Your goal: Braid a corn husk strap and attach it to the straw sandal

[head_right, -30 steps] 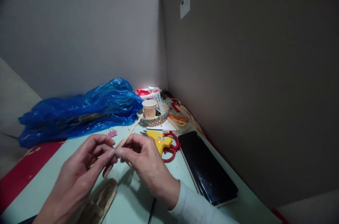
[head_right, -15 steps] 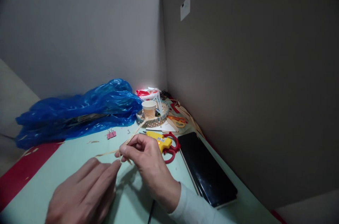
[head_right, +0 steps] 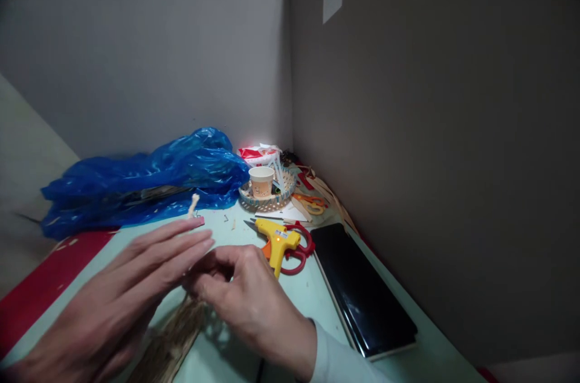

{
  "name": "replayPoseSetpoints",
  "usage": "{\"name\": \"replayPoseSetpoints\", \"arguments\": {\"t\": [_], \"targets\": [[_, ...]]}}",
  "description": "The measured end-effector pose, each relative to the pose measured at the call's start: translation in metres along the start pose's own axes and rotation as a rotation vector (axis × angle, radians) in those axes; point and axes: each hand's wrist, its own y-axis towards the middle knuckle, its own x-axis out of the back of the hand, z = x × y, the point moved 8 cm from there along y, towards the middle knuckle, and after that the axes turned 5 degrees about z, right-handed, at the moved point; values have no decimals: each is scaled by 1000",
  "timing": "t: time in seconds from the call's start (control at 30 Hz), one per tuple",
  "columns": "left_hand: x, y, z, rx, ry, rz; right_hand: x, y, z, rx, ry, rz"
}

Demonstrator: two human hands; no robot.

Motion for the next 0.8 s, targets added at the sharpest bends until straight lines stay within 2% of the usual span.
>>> {"name": "replayPoseSetpoints", "arguments": {"t": [0.1, 0.23, 0.37, 0.57, 0.7, 0.8], "targets": [[-4, 4, 5, 11, -103, 120, -1, -2, 2, -6, -51, 15], [0, 10, 15, 172, -196, 260, 2, -3, 7, 0, -269, 3], [2, 10, 24, 369, -305, 239, 4, -5, 13, 45, -442, -37], [-18, -12, 42, 745, -548, 264, 4, -7, 20, 115, -523, -112], [-28, -20, 45, 871, -749, 233, -1, -11, 24, 157, -579, -92], [-32, -24, 46, 925, -786, 239, -4, -14, 25, 161, -581, -75]]}}
